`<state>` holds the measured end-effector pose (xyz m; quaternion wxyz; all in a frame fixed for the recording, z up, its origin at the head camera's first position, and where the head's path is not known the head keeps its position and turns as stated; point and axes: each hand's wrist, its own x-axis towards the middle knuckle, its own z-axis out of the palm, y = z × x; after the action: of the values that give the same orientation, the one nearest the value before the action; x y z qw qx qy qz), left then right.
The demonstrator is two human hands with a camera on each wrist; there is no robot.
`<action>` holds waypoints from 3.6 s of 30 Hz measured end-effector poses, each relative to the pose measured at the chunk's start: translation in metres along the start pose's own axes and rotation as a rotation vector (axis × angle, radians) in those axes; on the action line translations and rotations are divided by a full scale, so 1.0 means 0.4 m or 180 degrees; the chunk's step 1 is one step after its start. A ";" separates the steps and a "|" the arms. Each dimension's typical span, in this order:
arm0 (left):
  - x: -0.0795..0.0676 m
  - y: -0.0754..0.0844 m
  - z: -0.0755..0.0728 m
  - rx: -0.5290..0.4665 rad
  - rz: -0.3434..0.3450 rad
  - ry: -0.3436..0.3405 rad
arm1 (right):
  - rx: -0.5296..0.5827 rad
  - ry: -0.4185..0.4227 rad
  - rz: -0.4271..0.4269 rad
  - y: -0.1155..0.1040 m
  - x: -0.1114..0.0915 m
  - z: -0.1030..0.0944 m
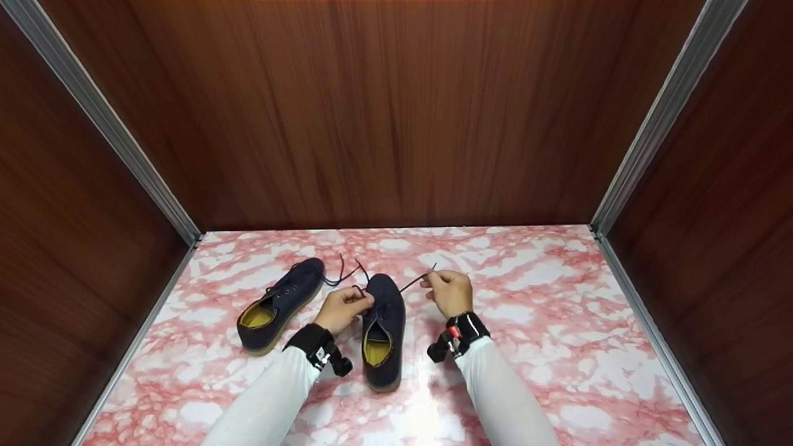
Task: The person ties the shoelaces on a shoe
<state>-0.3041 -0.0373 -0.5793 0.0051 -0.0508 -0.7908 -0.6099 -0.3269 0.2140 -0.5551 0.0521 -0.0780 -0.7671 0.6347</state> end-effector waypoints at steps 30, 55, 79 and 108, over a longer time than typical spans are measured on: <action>-0.001 0.003 0.007 -0.0032 0.0060 -0.0051 | -0.1135 -0.1175 0.0284 0.054 -0.034 0.067; 0.000 0.027 0.001 -0.0347 -0.0094 -0.0154 | 0.1495 -0.0986 0.0513 -0.010 -0.023 0.042; 0.018 0.067 -0.018 -0.2245 -0.0656 -0.0078 | 0.1509 -0.1724 0.0218 -0.046 -0.045 0.074; 0.007 0.040 -0.054 -0.1658 -0.0491 -0.0382 | 0.1073 -0.1530 0.0209 -0.004 -0.043 0.017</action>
<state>-0.3067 -0.0540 -0.5582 -0.1015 -0.0260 -0.6078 -0.7871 -0.3114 0.2041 -0.5544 -0.1395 0.0596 -0.6382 0.7547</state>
